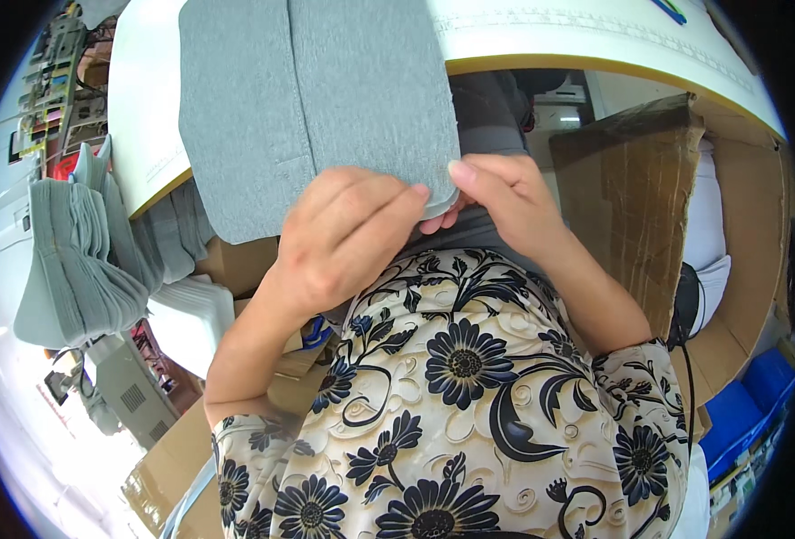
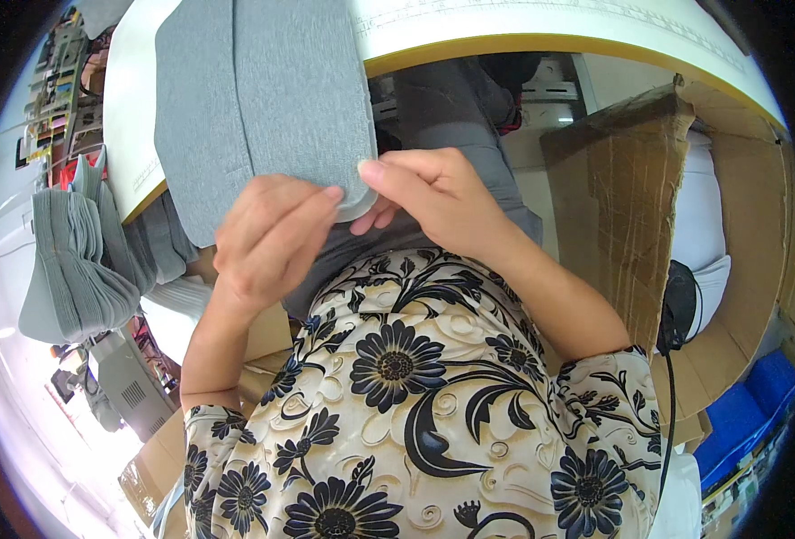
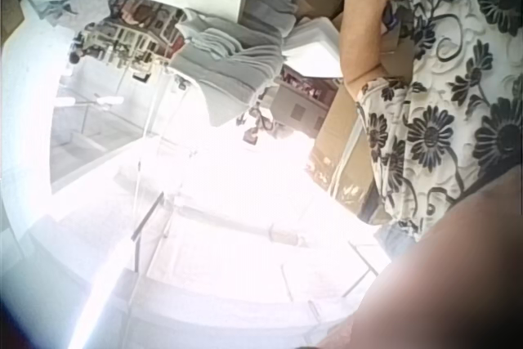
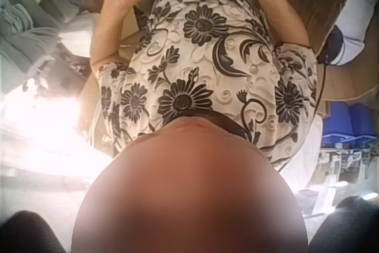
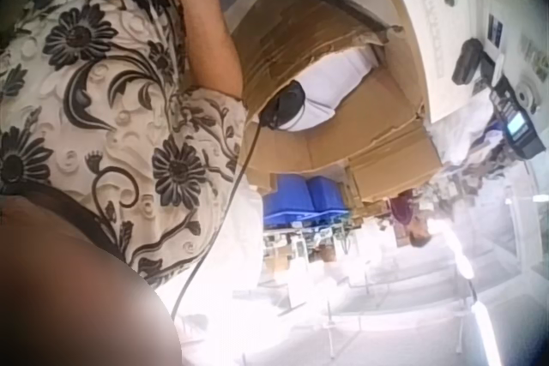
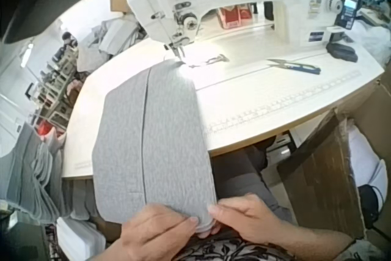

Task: Sewing a grey fabric piece using an industrial sewing machine at a workstation.

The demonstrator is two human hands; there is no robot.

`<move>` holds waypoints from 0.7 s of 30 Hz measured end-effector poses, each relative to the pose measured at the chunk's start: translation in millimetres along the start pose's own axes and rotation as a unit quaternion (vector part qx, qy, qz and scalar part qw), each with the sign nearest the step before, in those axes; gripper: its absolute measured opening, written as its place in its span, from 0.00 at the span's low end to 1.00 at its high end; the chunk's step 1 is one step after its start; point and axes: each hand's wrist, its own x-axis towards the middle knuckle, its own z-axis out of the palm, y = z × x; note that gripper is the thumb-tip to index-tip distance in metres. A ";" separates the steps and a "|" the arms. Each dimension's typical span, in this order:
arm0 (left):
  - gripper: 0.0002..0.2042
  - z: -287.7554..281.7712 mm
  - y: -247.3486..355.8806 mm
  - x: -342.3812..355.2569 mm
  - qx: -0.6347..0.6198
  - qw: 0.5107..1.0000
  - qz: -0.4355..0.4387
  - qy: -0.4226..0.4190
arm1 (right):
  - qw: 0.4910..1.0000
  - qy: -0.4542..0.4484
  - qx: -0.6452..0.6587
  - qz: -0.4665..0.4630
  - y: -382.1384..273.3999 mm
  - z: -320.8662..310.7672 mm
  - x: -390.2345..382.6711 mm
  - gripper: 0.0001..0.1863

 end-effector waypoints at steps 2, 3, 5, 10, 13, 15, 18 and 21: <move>0.15 -1.9 1.4 0.6 -0.035 0.996 -0.086 0.019 | 1.000 -0.015 0.016 -0.011 4.7 -3.3 -1.9 0.15; 0.15 -2.1 1.0 1.1 -0.035 0.996 -0.086 0.019 | 0.999 -0.031 0.033 -0.023 6.9 -4.1 -2.5 0.13; 0.16 -3.1 1.5 1.7 -0.038 0.995 -0.089 0.016 | 0.999 -0.027 0.013 -0.011 9.0 -2.9 -3.8 0.12; 0.15 -4.3 4.1 4.7 -0.045 0.997 -0.058 -0.008 | 1.000 -0.010 -0.013 -0.009 12.8 -0.2 -2.8 0.09; 0.16 -5.2 5.0 5.8 -0.044 0.998 -0.049 -0.016 | 1.000 0.007 -0.003 -0.027 14.1 5.2 -2.2 0.09; 0.16 -6.0 5.4 6.3 -0.045 0.998 -0.045 -0.020 | 0.998 0.039 -0.025 -0.043 14.7 8.7 -1.4 0.08; 0.15 -5.8 4.6 5.5 -0.042 0.998 -0.050 -0.025 | 0.996 0.057 -0.059 -0.033 10.5 11.8 -4.3 0.10; 0.14 -3.9 2.0 4.0 -0.027 0.999 -0.039 -0.017 | 0.996 0.039 -0.070 -0.033 7.7 9.6 -9.5 0.11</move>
